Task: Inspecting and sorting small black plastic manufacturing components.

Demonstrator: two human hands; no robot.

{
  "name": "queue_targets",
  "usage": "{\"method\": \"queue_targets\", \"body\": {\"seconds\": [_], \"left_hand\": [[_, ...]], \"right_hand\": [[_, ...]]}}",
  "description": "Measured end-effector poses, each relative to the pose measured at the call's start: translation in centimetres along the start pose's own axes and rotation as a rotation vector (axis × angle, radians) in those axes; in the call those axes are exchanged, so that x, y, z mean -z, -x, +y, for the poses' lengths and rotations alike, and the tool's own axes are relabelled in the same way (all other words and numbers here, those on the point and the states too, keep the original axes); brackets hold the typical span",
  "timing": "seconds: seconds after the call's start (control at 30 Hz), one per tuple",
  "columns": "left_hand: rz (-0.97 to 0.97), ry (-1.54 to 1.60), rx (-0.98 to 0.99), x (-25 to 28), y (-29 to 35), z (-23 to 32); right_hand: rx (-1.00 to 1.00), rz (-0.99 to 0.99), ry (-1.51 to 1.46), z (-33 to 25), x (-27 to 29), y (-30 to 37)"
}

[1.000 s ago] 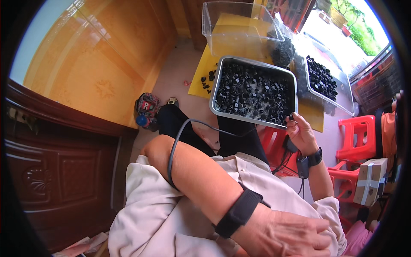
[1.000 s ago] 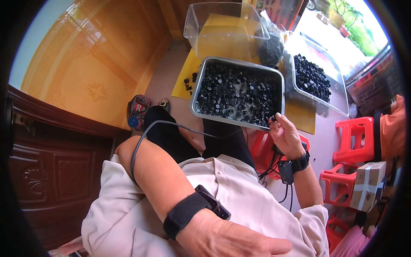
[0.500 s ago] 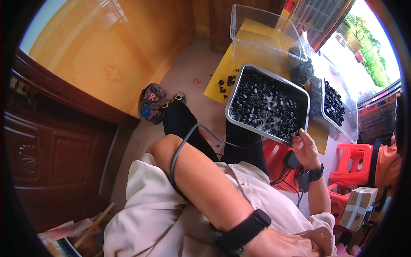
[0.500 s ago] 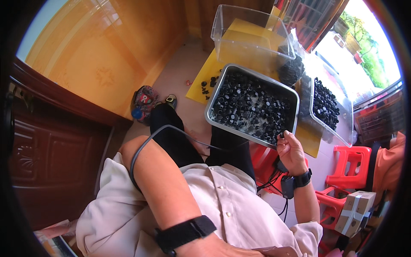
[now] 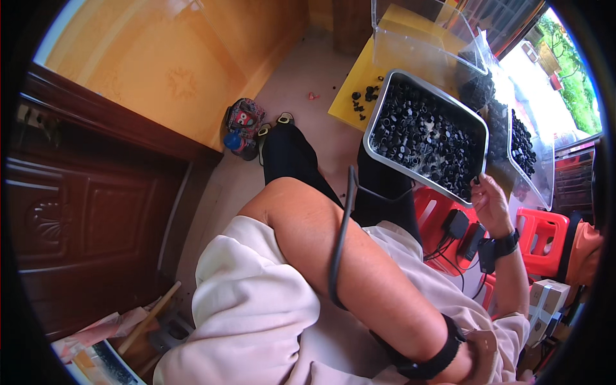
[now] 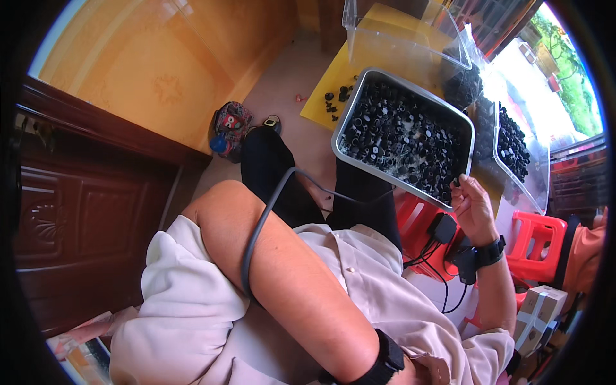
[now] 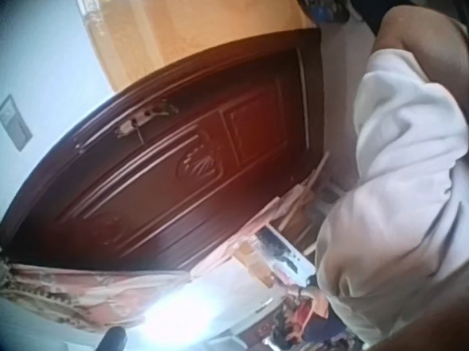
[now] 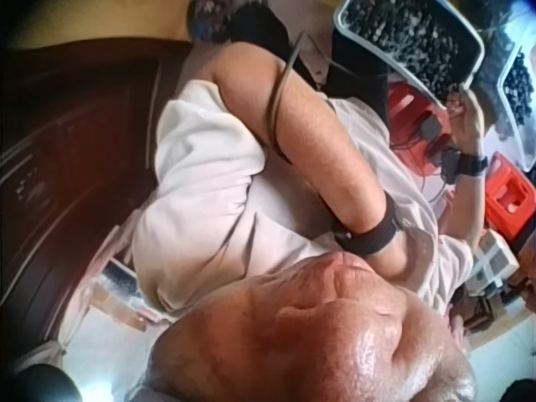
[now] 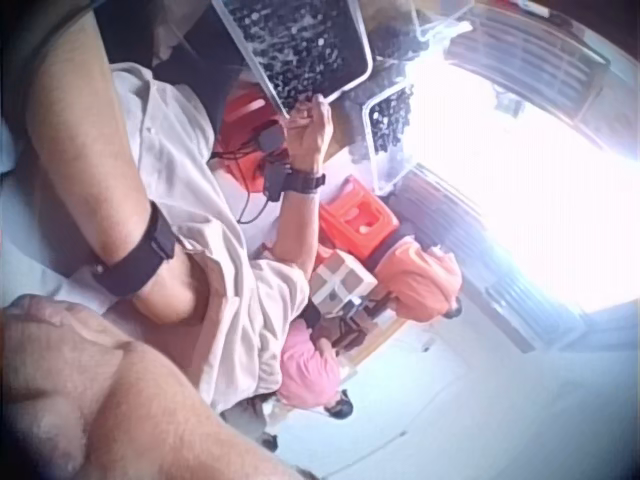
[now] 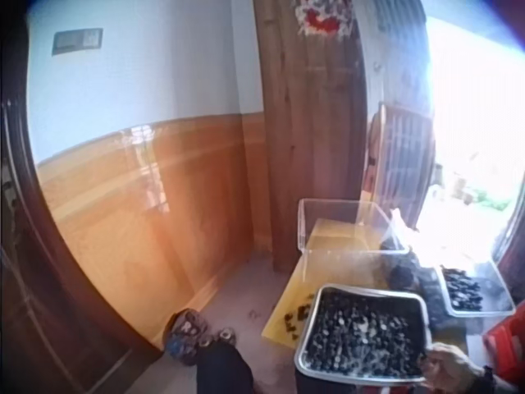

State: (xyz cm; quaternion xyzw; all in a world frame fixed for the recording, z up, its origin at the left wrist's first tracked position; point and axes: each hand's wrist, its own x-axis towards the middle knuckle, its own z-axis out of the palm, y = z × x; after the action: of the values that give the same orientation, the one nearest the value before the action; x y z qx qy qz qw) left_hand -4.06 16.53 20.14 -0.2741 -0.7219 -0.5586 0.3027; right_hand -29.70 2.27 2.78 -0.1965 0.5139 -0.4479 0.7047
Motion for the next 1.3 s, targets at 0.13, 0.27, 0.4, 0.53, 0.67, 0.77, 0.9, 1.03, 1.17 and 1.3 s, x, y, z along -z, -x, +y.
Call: {"method": "queue_targets", "body": {"seconds": [0.13, 0.27, 0.4, 0.53, 0.67, 0.77, 0.9, 1.03, 1.17, 1.3], "left_hand": [[-0.023, 0.010, -0.021, -0.7, -0.6, 0.2], [-0.047, 0.003, -0.033, -1.1, 0.0, 0.6], [-0.071, -0.006, -0.030, -1.4, 1.4, 1.2], [-0.089, -0.028, -0.040, -1.9, 1.5, 1.3], [-0.095, -0.042, -0.043, -2.1, 2.5, 1.8], [-0.107, -0.062, -0.039, -2.4, 3.2, 2.3], [-0.109, -0.085, -0.031, -2.7, 3.6, 2.7], [-0.118, -0.091, -0.037, -3.1, 3.7, 2.9], [-0.123, -0.103, -0.030, -3.5, 4.0, 3.1], [-0.129, -0.100, -0.037, -3.9, 3.9, 3.0]], "right_hand": [[0.034, -0.069, 0.123, -1.7, -0.7, 0.3], [0.065, -0.049, 0.186, -3.1, -1.6, 0.4], [0.089, -0.101, 0.248, -4.0, -3.1, 0.8], [0.066, -0.151, 0.267, -4.8, -4.8, 0.9], [0.054, -0.173, 0.277, -4.6, -5.6, 1.0], [0.044, -0.184, 0.271, -3.5, -5.5, 1.3], [0.016, -0.158, 0.250, -1.9, -4.8, 1.4], [-0.009, -0.146, 0.227, -0.2, -4.1, 1.2], [0.006, -0.119, 0.235, 1.4, -4.1, 0.5], [0.077, -0.125, 0.251, 3.1, -5.1, -0.5]]}}
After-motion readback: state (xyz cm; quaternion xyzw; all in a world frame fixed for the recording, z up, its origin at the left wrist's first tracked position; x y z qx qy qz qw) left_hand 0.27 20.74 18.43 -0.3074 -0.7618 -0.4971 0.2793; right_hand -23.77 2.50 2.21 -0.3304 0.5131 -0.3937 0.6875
